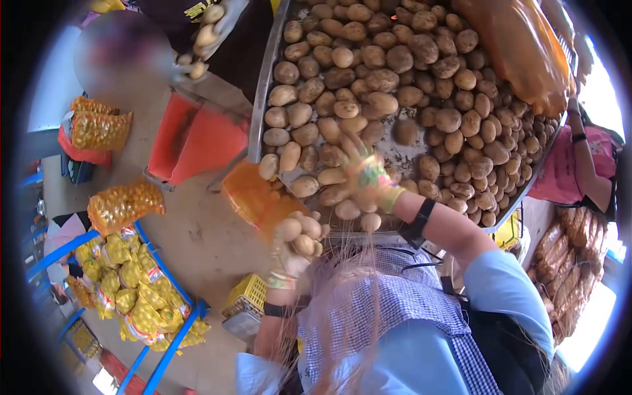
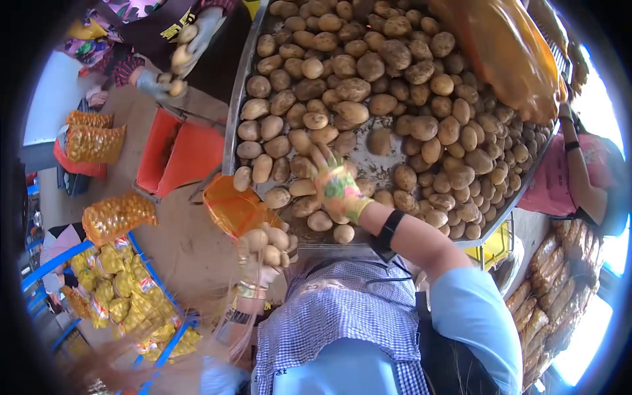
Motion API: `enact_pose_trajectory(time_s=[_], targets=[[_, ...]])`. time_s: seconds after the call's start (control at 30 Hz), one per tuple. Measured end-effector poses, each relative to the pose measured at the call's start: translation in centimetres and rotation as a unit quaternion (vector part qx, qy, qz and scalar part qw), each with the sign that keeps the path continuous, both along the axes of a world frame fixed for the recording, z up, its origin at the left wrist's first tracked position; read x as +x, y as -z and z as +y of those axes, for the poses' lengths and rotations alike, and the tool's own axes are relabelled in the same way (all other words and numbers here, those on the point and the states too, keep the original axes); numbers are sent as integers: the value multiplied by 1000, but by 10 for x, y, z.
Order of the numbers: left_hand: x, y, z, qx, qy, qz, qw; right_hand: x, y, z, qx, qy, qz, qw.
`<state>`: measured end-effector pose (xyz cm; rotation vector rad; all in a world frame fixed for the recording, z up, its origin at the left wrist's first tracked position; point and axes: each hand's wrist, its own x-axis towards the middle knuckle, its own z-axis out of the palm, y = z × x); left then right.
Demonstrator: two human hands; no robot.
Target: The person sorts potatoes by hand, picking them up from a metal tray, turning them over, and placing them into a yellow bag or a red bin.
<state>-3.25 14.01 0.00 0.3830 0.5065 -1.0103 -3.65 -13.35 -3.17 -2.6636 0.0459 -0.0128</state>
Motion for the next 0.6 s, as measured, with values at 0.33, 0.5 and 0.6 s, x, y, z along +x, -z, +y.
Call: enact_pose_trajectory(time_s=[0.33,0.5,0.6], targets=[[87,6,67,136,-174,20,975,64,-17,61,-122,-71,147,979],[112,-1,61,138,-185,33,972,70,-19,55,-86,-71,124,986],[111,-6,53,117,-197,78,970,64,-18,29,207,53,129,968]])
